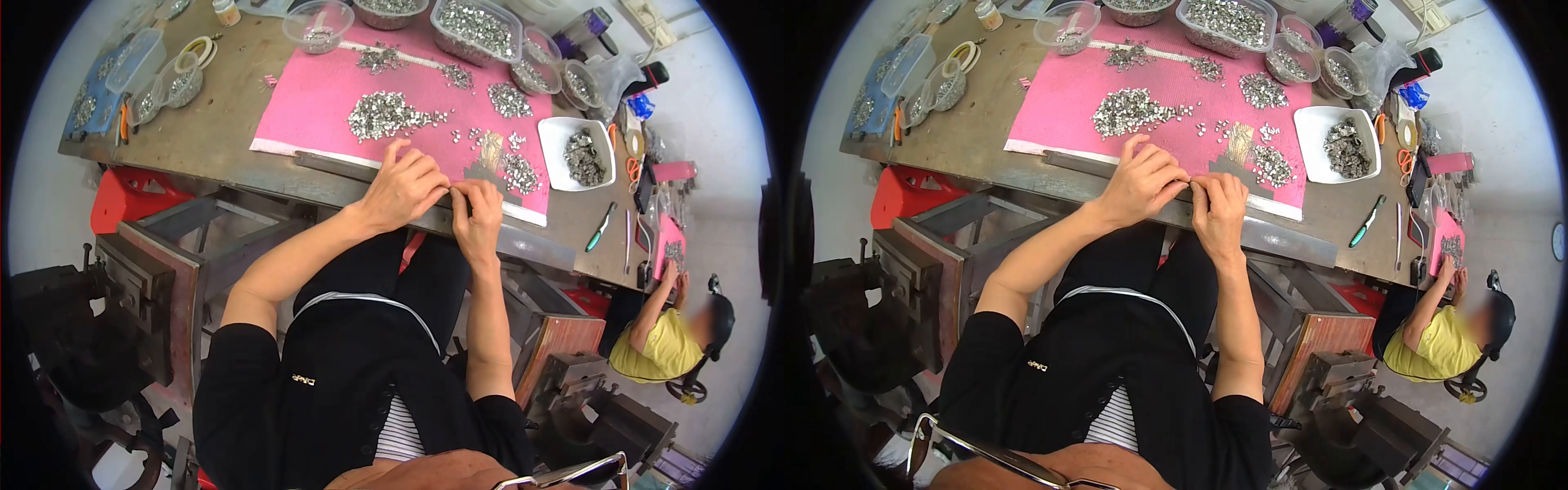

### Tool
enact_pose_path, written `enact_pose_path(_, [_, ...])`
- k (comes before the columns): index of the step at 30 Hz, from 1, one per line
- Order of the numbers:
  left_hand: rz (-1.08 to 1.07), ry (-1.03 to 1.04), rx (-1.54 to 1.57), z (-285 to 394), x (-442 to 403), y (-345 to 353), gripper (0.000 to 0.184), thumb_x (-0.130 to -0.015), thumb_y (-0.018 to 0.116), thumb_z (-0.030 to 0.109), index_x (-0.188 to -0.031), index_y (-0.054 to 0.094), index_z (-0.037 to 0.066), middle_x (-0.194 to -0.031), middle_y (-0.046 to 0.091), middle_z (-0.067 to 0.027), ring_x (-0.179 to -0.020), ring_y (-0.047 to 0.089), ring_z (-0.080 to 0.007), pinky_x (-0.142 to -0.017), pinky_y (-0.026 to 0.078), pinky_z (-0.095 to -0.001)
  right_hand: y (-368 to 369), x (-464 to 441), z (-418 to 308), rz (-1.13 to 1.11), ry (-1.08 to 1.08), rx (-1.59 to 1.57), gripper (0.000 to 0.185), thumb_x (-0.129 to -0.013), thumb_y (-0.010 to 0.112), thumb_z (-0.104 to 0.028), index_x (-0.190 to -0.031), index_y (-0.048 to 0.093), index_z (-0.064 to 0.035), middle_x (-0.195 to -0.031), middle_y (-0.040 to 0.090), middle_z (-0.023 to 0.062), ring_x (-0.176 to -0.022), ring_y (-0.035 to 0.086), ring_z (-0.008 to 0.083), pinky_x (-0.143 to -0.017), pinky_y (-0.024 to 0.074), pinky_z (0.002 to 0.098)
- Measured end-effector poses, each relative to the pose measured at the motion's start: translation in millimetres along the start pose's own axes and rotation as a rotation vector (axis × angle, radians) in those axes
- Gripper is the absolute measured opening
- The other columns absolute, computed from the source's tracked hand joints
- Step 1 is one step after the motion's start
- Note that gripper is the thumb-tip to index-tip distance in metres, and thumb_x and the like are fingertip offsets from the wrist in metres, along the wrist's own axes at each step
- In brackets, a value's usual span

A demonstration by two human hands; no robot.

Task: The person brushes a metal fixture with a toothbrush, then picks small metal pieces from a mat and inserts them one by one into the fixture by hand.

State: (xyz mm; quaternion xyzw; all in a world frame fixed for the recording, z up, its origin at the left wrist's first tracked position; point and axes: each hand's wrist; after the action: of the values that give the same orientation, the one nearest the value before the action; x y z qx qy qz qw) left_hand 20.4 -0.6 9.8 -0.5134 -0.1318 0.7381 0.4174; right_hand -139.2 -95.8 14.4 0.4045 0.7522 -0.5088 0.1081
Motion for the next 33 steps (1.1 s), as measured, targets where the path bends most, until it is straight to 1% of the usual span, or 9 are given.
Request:
enact_pose_path(6, [0.002, 0.016, -0.019, -2, 5, 5, 0.012, -0.084, 0.073, 0.016, -0.093, 0.068, 0.01, -0.091, 0.061, -0.004, -0.096, 0.058, -0.0225, -0.104, 0.035, -0.0495, -2, -1, -1, -0.003, -0.011, -0.004, 0.012, -0.082, 0.073, -0.003, -0.092, 0.068, -0.0061, -0.09, 0.064, 0.0067, -0.086, 0.059, 0.0265, -0.08, 0.0413, 0.0391])
enact_pose_path(9, [-0.015, 0.016, 0.003, -2, 4, 3, 0.012, -0.083, 0.073, 0.014, -0.093, 0.068, 0.009, -0.092, 0.061, -0.0053, -0.096, 0.057, -0.024, -0.101, 0.038, -0.0461, -6, -11, 11, -0.05, -0.009, -0.005, 0.01, -0.084, 0.072, -0.004, -0.093, 0.069, -0.006, -0.091, 0.064, 0.0073, -0.087, 0.06, 0.0259, -0.08, 0.0415, 0.0393])
enact_pose_path(13, [-0.061, 0.004, 0.097, -5, 2, -2, 0.013, -0.082, 0.074, 0.01, -0.094, 0.068, 0.007, -0.092, 0.062, -0.0065, -0.093, 0.058, -0.0264, -0.096, 0.043, -0.0436, -7, -41, 38, -0.095, 0.159, 0.025, 0.012, -0.086, 0.069, -0.006, -0.098, 0.071, -0.0067, -0.087, 0.062, 0.0087, -0.086, 0.061, 0.0276, -0.08, 0.0408, 0.0407])
enact_pose_path(15, [-0.095, 0.011, 0.112, -7, 2, -5, 0.013, -0.082, 0.073, 0.009, -0.094, 0.067, 0.007, -0.09, 0.059, -0.0083, -0.093, 0.056, -0.0281, -0.093, 0.044, -0.0422, -2, -52, 51, -0.153, 0.149, 0.072, 0.012, -0.087, 0.069, -0.008, -0.099, 0.071, -0.007, -0.087, 0.062, 0.0091, -0.086, 0.061, 0.0287, -0.08, 0.0405, 0.041])
enact_pose_path(19, [-0.083, 0.02, 0.108, -10, 4, -3, 0.013, -0.082, 0.073, 0.008, -0.094, 0.067, 0.007, -0.089, 0.057, -0.0082, -0.092, 0.056, -0.0287, -0.096, 0.044, -0.045, 7, -59, 60, -0.208, 0.186, 0.089, 0.01, -0.088, 0.068, -0.011, -0.096, 0.07, -0.0061, -0.088, 0.063, 0.0097, -0.085, 0.062, 0.0298, -0.08, 0.0401, 0.0412])
enact_pose_path(25, [-0.095, 0.007, 0.07, -8, 1, -5, 0.012, -0.084, 0.073, 0.011, -0.095, 0.069, 0.007, -0.09, 0.06, -0.0062, -0.092, 0.059, -0.0267, -0.106, 0.041, -0.052, 3, -53, 49, -0.156, 0.116, 0.119, 0.008, -0.087, 0.069, -0.01, -0.092, 0.068, -0.0036, -0.088, 0.064, 0.0103, -0.085, 0.062, 0.0296, -0.079, 0.0406, 0.041])
enact_pose_path(28, [-0.105, 0.024, 0.051, -5, 1, -7, 0.012, -0.084, 0.073, 0.012, -0.095, 0.068, 0.007, -0.091, 0.061, -0.0055, -0.094, 0.06, -0.026, -0.106, 0.04, -0.0531, -7, -38, 33, -0.151, 0.174, -0.092, 0.009, -0.085, 0.071, -0.007, -0.092, 0.067, -0.0031, -0.088, 0.064, 0.0099, -0.084, 0.062, 0.0288, -0.08, 0.0421, 0.0397])
enact_pose_path(31, [-0.089, 0.005, 0.045, -5, 2, -5, 0.012, -0.085, 0.073, 0.012, -0.094, 0.068, 0.008, -0.092, 0.063, -0.0049, -0.094, 0.061, -0.0254, -0.106, 0.04, -0.0529, -15, -21, 11, -0.126, 0.234, -0.196, 0.01, -0.084, 0.072, -0.004, -0.092, 0.066, -0.0027, -0.09, 0.064, 0.0094, -0.085, 0.061, 0.0282, -0.081, 0.0433, 0.0384])
enact_pose_path(33, [-0.074, -0.021, 0.048, -3, 1, -3, 0.011, -0.085, 0.072, 0.012, -0.093, 0.067, 0.008, -0.092, 0.064, -0.0048, -0.093, 0.061, -0.0256, -0.105, 0.041, -0.0524, -12, -9, 6, -0.097, 0.183, -0.172, 0.012, -0.083, 0.073, -0.005, -0.092, 0.065, -0.0043, -0.092, 0.065, 0.0078, -0.087, 0.061, 0.0274, -0.082, 0.0426, 0.0381])
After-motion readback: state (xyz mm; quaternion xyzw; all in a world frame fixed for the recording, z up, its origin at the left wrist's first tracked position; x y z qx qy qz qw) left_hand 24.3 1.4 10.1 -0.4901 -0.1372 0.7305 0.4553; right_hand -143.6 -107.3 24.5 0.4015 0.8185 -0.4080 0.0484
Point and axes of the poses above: each hand's wrist, its own x-axis away from the middle knuckle, its own y-axis out of the palm, z = x × y
